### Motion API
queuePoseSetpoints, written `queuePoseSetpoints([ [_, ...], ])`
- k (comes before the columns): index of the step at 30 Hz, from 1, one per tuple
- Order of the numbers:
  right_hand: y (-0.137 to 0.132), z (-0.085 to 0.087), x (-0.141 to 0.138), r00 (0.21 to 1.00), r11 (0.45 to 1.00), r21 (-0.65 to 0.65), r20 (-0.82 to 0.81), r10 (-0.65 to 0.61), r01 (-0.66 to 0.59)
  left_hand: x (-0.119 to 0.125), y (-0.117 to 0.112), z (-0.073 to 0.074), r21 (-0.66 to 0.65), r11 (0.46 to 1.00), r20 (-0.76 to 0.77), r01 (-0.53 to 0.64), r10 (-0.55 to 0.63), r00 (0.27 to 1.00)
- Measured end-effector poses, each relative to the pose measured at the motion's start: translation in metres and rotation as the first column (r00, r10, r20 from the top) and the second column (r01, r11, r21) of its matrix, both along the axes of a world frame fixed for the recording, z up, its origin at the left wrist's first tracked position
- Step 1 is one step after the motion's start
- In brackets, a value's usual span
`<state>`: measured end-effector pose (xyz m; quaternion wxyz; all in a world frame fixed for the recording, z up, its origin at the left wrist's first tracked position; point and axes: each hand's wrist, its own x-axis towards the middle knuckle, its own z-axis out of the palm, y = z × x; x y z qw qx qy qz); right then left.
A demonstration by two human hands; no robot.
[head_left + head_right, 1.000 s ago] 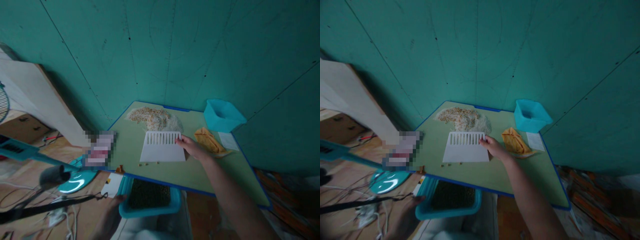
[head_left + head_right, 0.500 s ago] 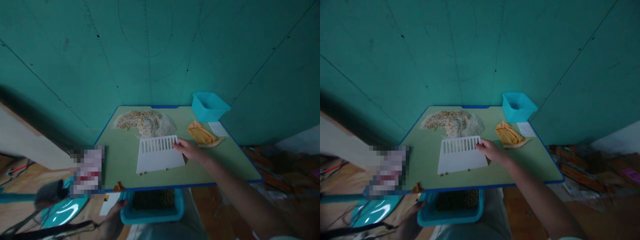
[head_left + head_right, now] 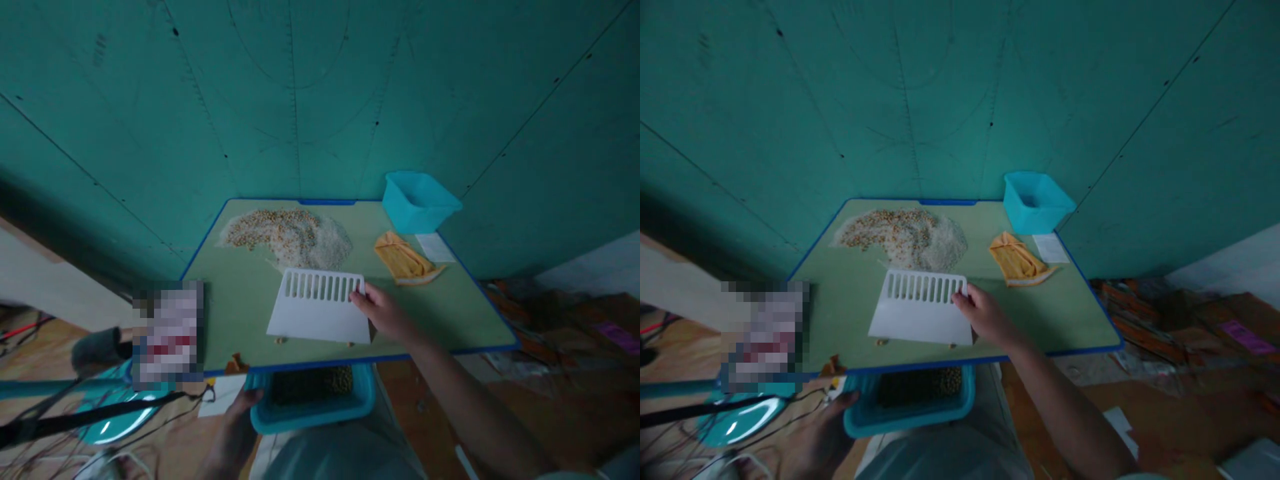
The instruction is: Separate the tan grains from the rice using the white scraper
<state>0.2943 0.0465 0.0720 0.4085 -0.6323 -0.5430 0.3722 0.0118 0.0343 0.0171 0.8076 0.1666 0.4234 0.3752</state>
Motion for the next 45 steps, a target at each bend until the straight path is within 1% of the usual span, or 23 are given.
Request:
queuePoseSetpoints([
  [3, -0.01, -0.002, -0.003, 0.998, 0.998, -0.014, -0.023, -0.061, 0.061, 0.01, -0.001, -0.002, -0.02, 1.0, 0.013, 0.021, -0.02, 1.0],
  [6, -0.02, -0.004, -0.006, 0.992, 0.994, 0.002, -0.066, -0.107, 0.107, 0.017, -0.002, -0.007, -0.023, 1.0, 0.01, 0.009, -0.008, 1.0],
  [10, -0.027, -0.006, -0.008, 0.976, 0.98, 0.02, -0.099, -0.194, 0.197, 0.016, -0.004, -0.011, -0.019, 1.0, -0.001, -0.009, 0.009, 1.0],
  [12, -0.028, -0.007, -0.009, 0.971, 0.977, 0.01, -0.113, -0.211, 0.214, 0.011, -0.005, -0.01, -0.016, 1.0, -0.009, -0.014, 0.013, 1.0],
  [17, -0.025, -0.008, -0.009, 0.976, 0.985, 0.006, -0.135, -0.171, 0.173, 0.002, -0.006, -0.007, -0.062, 0.997, -0.036, -0.048, 0.046, 0.998],
  [21, -0.025, -0.005, -0.01, 0.971, 0.986, -0.046, -0.168, -0.168, 0.163, -0.003, -0.006, -0.007, -0.035, 0.997, -0.062, -0.063, 0.061, 0.996],
  [24, -0.024, -0.003, -0.011, 0.978, 0.988, -0.051, -0.145, -0.152, 0.146, -0.005, -0.005, -0.011, -0.003, 0.999, -0.07, -0.048, 0.047, 0.996],
  [26, -0.023, -0.004, -0.011, 0.984, 0.99, -0.038, -0.117, -0.137, 0.134, -0.006, -0.004, -0.012, 0.018, 0.998, -0.078, -0.057, 0.058, 0.995],
  [29, -0.021, -0.006, -0.011, 0.989, 0.994, -0.017, -0.098, -0.11, 0.109, -0.009, -0.004, -0.011, -0.006, 0.996, -0.089, -0.094, 0.093, 0.992],
  [31, -0.021, -0.006, -0.012, 0.99, 0.994, -0.014, -0.089, -0.105, 0.104, -0.01, -0.002, -0.007, -0.011, 0.997, -0.084, -0.08, 0.079, 0.993],
  [34, -0.022, -0.005, -0.014, 0.99, 0.993, -0.026, -0.08, -0.118, 0.116, -0.01, -0.001, -0.003, 0.028, 0.999, -0.021, -0.024, 0.025, 0.999],
  [37, -0.023, -0.002, -0.018, 0.989, 0.991, -0.017, -0.053, -0.134, 0.134, -0.007, -0.001, -0.008, 0.005, 1.0, 0.014, -0.02, 0.02, 1.0],
  [42, -0.023, -0.001, -0.022, 0.989, 0.99, -0.01, -0.034, -0.142, 0.142, -0.002, -0.006, -0.025, -0.008, 0.998, -0.005, -0.064, 0.064, 0.998],
  [45, -0.022, 0.0, -0.022, 0.992, 0.992, -0.01, -0.03, -0.124, 0.124, -0.001, -0.008, -0.027, -0.037, 0.995, -0.002, -0.092, 0.092, 0.996],
])
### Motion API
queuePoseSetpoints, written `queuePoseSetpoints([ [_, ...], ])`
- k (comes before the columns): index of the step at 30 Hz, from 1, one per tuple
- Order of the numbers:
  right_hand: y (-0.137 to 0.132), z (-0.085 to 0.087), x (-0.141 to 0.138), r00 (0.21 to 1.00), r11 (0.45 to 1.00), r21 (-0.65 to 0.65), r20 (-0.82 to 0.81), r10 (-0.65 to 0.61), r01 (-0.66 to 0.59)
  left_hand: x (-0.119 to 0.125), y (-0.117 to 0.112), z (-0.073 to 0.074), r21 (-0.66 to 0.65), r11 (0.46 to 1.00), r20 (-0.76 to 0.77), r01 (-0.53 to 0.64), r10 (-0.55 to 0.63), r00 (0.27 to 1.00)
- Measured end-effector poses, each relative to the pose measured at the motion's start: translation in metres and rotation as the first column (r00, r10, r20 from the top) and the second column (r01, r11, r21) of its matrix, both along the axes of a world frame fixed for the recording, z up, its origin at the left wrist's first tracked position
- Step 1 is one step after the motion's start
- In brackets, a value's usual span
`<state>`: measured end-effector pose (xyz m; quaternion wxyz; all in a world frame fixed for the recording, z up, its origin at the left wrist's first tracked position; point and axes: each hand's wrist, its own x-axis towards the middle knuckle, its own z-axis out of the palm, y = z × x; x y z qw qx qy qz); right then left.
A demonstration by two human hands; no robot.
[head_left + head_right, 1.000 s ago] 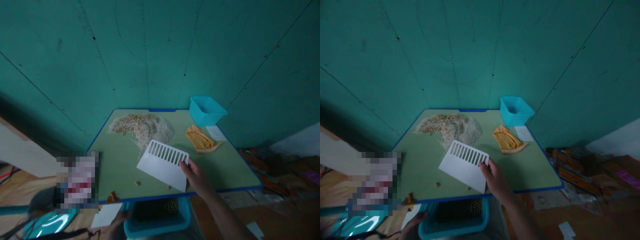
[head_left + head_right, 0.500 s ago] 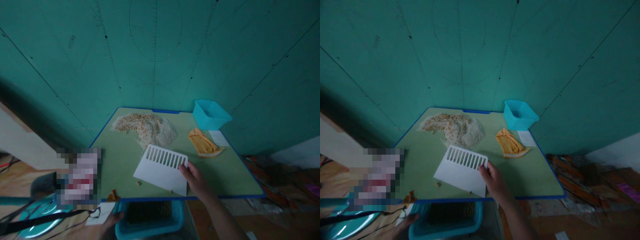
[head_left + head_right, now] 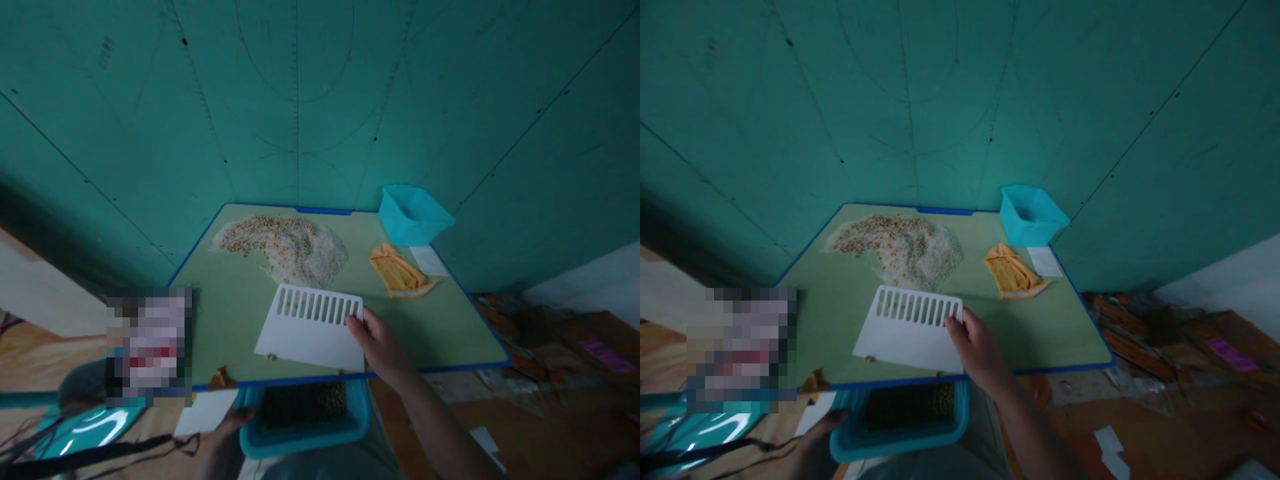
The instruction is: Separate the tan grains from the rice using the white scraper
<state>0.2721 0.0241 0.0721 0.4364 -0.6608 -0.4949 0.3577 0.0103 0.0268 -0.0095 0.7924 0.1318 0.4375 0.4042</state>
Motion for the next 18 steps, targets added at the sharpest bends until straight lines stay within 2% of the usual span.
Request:
queuePoseSetpoints([
  [4, -0.001, 0.002, -0.001, 1.0, 1.0, -0.016, -0.007, 0.017, -0.017, 0.002, 0.002, 0.012, 0.007, 1.0, 0.01, -0.009, 0.009, 1.0],
  [8, -0.005, 0.004, -0.005, 0.999, 0.999, -0.014, -0.017, 0.036, -0.036, 0.001, 0.005, 0.023, 0.04, 0.998, -0.034, 0.042, -0.041, 0.999],
  [18, -0.016, 0.003, -0.005, 0.996, 0.996, -0.033, 0.011, 0.086, -0.086, -0.007, 0.005, 0.022, 0.041, 0.998, -0.09, 0.039, -0.035, 0.995],
])
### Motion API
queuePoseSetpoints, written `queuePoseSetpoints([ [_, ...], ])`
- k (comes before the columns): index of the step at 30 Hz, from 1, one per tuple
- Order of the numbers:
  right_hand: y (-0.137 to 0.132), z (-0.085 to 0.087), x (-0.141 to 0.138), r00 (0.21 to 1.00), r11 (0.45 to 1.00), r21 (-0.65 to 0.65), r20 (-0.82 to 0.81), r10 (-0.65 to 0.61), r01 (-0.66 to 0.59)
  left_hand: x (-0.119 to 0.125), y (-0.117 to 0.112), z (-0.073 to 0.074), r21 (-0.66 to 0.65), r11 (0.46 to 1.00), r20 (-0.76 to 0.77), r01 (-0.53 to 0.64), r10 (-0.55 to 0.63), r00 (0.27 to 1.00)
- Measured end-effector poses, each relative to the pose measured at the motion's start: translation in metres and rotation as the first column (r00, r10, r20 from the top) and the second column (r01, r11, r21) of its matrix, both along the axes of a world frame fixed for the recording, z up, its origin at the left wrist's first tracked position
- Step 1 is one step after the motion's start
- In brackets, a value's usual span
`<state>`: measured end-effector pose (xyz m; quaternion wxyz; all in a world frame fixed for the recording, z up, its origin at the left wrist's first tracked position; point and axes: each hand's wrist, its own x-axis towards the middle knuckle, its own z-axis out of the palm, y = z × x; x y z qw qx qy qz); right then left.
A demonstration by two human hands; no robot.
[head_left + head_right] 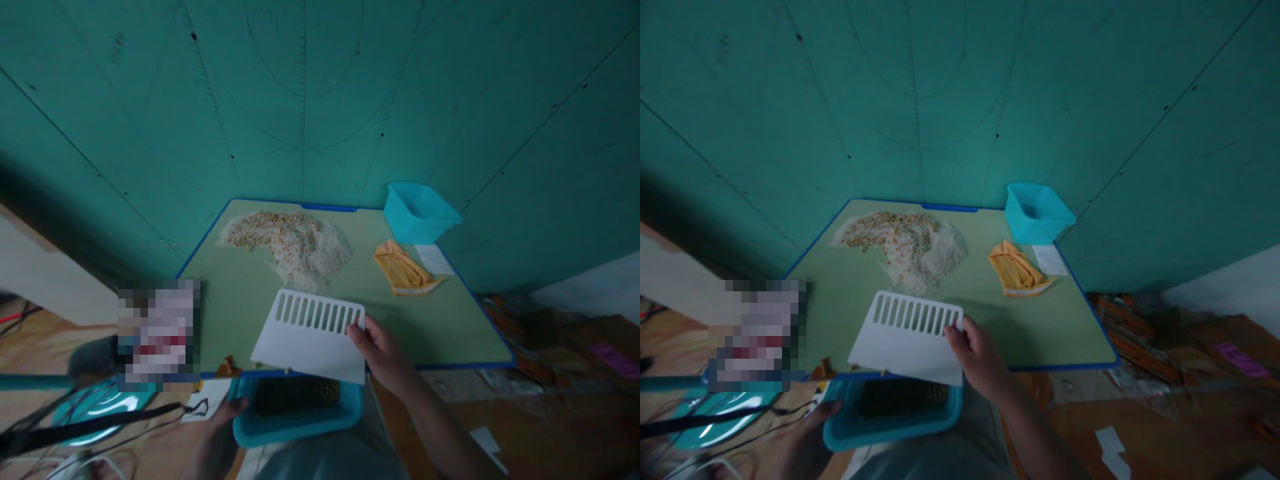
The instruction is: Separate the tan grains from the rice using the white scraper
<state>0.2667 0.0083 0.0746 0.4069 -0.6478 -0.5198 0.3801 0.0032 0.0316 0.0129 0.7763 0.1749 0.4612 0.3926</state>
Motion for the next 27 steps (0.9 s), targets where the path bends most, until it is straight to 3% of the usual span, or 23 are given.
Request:
queuePoseSetpoints([
  [7, -0.003, 0.0, 0.0, 0.991, 0.995, -0.04, 0.089, 0.1, -0.096, -0.004, 0.0, 0.005, -0.008, 0.998, -0.038, -0.057, 0.057, 0.998],
  [11, -0.004, -0.007, 0.003, 0.995, 0.995, -0.052, -0.053, 0.088, -0.091, -0.006, -0.003, 0.001, -0.009, 0.997, -0.027, -0.071, 0.071, 0.997],
  [14, -0.001, -0.012, 0.013, 0.966, 0.993, -0.051, -0.235, -0.111, 0.102, -0.007, -0.003, -0.005, -0.004, 0.999, -0.016, -0.052, 0.052, 0.999],
  [17, 0.006, -0.006, 0.032, 0.86, 0.92, -0.006, -0.352, -0.369, 0.392, -0.007, -0.002, -0.007, 0.021, 0.999, -0.006, -0.049, 0.049, 0.999],
  [20, 0.022, 0.014, 0.052, 0.824, 0.867, 0.137, -0.412, -0.389, 0.478, -0.003, -0.002, -0.001, 0.053, 0.997, -0.006, -0.062, 0.062, 0.998],
  [22, 0.038, 0.027, 0.061, 0.861, 0.888, 0.205, -0.407, -0.304, 0.411, 0.002, -0.002, 0.005, 0.053, 0.997, 0.004, -0.049, 0.049, 0.999],
  [24, 0.06, 0.035, 0.065, 0.91, 0.94, 0.191, -0.362, -0.2, 0.283, 0.008, -0.003, 0.012, 0.043, 0.998, 0.024, -0.034, 0.033, 0.999],
  [27, 0.091, 0.035, 0.064, 0.974, 0.976, 0.186, -0.218, -0.067, 0.109, 0.014, -0.006, 0.016, 0.037, 0.999, 0.045, -0.03, 0.028, 0.999],
])
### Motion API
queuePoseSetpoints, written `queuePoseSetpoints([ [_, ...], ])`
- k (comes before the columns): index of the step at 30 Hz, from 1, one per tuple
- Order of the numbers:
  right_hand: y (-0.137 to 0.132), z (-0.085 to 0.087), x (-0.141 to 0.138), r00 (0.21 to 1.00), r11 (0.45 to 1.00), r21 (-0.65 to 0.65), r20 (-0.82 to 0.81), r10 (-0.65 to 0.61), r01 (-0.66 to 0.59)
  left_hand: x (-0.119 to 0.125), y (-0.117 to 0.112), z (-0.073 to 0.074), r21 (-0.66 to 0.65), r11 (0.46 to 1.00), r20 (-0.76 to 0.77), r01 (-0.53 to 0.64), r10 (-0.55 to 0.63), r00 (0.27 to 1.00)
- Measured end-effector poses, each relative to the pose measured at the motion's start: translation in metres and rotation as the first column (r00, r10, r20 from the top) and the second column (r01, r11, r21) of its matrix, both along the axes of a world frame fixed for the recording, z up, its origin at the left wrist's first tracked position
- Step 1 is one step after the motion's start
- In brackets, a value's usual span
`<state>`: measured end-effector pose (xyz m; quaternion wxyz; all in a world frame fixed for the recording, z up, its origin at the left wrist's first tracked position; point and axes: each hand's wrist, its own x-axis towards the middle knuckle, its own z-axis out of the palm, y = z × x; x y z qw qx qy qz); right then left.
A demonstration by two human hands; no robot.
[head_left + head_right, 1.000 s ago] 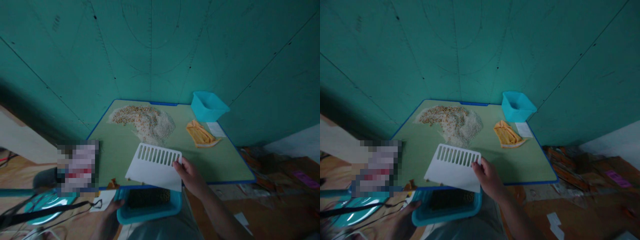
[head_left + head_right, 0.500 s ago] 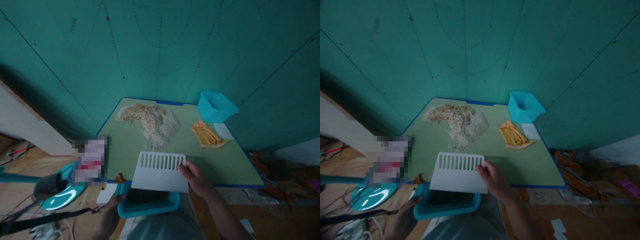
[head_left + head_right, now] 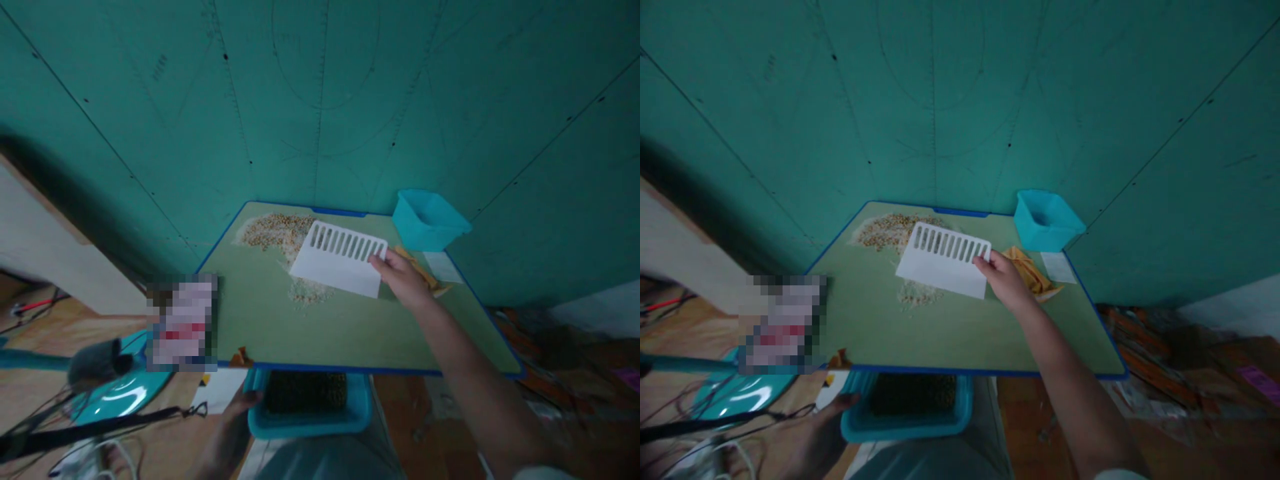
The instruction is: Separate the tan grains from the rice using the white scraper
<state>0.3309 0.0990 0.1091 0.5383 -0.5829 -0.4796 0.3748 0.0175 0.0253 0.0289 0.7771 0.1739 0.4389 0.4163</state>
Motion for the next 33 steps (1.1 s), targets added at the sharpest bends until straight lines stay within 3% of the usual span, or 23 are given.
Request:
queuePoseSetpoints([
  [4, 0.018, -0.01, -0.008, 0.998, 1.0, 0.019, 0.062, -0.009, 0.007, -0.002, -0.008, -0.001, 0.0, 1.0, 0.001, -0.012, 0.012, 1.0],
  [11, 0.007, -0.02, -0.005, 0.993, 0.998, -0.015, 0.103, -0.061, 0.063, -0.01, -0.008, -0.008, -0.068, 0.996, -0.044, 0.051, -0.054, 0.998],
  [16, 0.011, -0.027, -0.002, 0.997, 0.999, -0.026, 0.073, -0.02, 0.022, -0.002, -0.002, -0.012, -0.042, 0.994, -0.038, 0.1, -0.101, 0.994],
  [22, 0.01, -0.029, -0.007, 1.0, 0.999, -0.04, -0.008, 0.03, -0.03, 0.006, -0.005, -0.017, -0.007, 0.998, -0.021, 0.062, -0.062, 0.998],
  [33, 0.006, -0.031, -0.01, 0.998, 0.996, -0.062, 0.023, 0.065, -0.063, -0.002, 0.0, -0.019, -0.018, 0.994, -0.018, 0.105, -0.105, 0.994],
])
